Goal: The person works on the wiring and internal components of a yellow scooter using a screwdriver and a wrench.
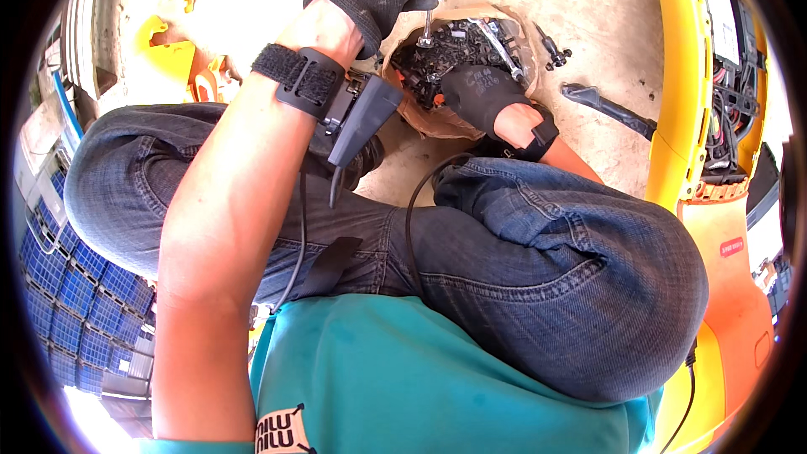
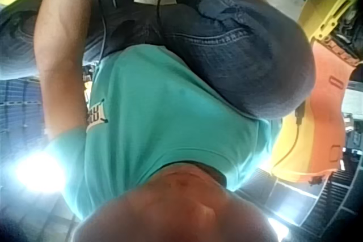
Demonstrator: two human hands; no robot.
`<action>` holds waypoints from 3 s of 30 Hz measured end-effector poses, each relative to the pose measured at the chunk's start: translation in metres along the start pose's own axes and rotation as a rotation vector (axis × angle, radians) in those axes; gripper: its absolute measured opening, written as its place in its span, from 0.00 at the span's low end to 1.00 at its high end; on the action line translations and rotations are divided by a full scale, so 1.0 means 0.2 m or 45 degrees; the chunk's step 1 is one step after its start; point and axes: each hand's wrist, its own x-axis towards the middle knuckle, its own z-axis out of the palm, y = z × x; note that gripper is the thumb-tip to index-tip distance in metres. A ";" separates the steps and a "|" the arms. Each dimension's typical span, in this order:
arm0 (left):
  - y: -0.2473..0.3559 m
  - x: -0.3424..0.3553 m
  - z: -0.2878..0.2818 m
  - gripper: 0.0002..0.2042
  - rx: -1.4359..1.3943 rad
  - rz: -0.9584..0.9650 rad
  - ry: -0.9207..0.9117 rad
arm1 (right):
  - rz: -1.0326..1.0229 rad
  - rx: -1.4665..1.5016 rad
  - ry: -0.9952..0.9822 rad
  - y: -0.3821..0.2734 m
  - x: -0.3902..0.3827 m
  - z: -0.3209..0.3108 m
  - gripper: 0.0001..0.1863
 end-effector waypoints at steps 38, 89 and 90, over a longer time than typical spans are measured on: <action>-0.04 0.02 0.01 0.06 -0.048 -0.057 -0.074 | 0.371 -0.046 0.514 0.00 -0.02 0.00 0.16; -0.05 -0.01 0.00 0.11 0.282 0.107 -0.070 | 0.281 -0.245 0.524 0.04 0.15 -0.03 0.10; -0.05 -0.01 0.01 0.11 0.284 0.115 -0.073 | 0.282 -0.250 0.531 0.04 0.14 -0.05 0.10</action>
